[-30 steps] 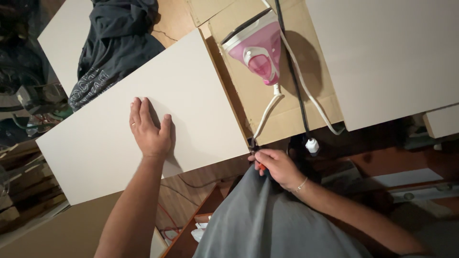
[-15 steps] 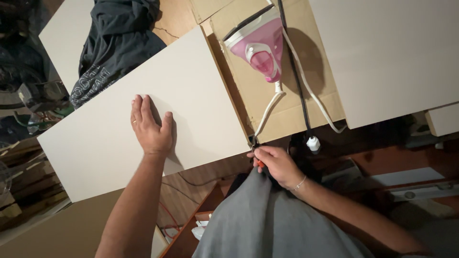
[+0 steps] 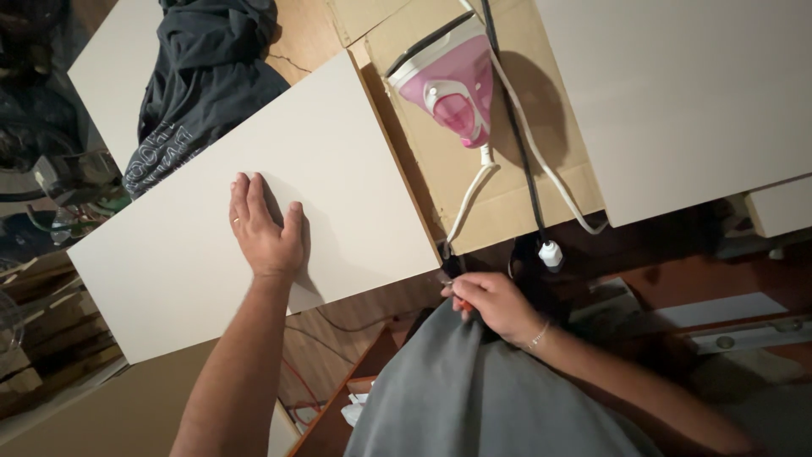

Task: Apply and trim edge banding on wooden boards using an iron and a utility knife

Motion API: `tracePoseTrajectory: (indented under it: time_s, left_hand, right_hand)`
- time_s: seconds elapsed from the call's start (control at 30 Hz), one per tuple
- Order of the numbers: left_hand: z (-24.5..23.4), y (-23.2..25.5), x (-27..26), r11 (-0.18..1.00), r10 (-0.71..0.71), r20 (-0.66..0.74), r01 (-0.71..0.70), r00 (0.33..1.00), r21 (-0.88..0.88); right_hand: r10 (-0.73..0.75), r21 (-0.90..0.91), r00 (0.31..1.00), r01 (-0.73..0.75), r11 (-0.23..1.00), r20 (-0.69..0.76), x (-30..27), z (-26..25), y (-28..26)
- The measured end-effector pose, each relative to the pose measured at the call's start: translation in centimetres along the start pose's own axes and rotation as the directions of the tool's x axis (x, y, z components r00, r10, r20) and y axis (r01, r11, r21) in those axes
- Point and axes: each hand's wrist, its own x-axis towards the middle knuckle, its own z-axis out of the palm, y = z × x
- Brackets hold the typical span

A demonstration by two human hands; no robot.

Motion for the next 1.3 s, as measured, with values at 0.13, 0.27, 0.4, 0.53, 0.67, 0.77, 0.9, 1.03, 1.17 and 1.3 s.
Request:
tracePoseTrajectory:
  time_s: [0.13, 0.27, 0.4, 0.53, 0.67, 0.77, 0.9, 1.03, 1.17, 1.3]
  left_hand:
    - [0.2, -0.5, -0.1, 1.0, 0.002, -0.001, -0.002, 1.0, 0.0]
    - [-0.2, 0.0, 0.0, 1.0, 0.016, 0.0, -0.016, 1.0, 0.002]
    - [0.0, -0.4, 0.0, 1.0, 0.027, -0.004, -0.027, 1.0, 0.002]
    - [0.0, -0.5, 0.1, 0.999, 0.044, -0.003, -0.044, 0.999, 0.005]
    - [-0.2, -0.2, 0.2, 1.0, 0.025, 0.006, -0.025, 1.0, 0.0]
    - [-0.1, -0.3, 0.1, 1.0, 0.009, 0.016, -0.009, 1.0, -0.001]
    - [-0.2, -0.4, 0.1, 1.0, 0.002, 0.046, -0.003, 0.999, 0.013]
    - [-0.3, -0.2, 0.1, 1.0, -0.005, 0.051, 0.004, 0.999, 0.016]
    - [-0.1, -0.5, 0.1, 0.999, 0.032, 0.014, -0.032, 0.999, 0.008]
    - [0.0, -0.5, 0.0, 1.0, 0.024, 0.003, -0.024, 1.0, 0.007]
  right_hand:
    - [-0.015, 0.055, 0.997, 0.019, 0.998, -0.079, 1.5, -0.7, 1.4]
    - [-0.031, 0.053, 0.996, 0.035, 0.998, -0.084, 3.2, 0.2, 2.2]
    - [-0.011, 0.115, 0.996, 0.021, 0.993, -0.087, 3.9, 0.7, 3.0]
    - [-0.002, 0.13, 0.997, 0.012, 0.991, -0.078, 3.9, 0.8, 2.8]
    - [-0.018, 0.083, 0.996, 0.025, 0.996, -0.084, 4.0, 1.0, 2.5]
    - [-0.024, 0.084, 0.995, 0.032, 0.996, -0.099, 4.0, 1.0, 2.5]
    - [-0.041, 0.054, 0.993, 0.047, 0.997, -0.111, 3.7, 1.2, 2.0]
    - [-0.041, 0.056, 0.992, 0.048, 0.997, -0.12, 3.5, 1.3, 1.6]
    - [-0.038, 0.068, 0.992, 0.046, 0.997, -0.12, 4.0, 1.3, 2.0]
    - [-0.037, 0.057, 0.991, 0.044, 0.997, -0.128, 4.0, 1.2, 2.2]
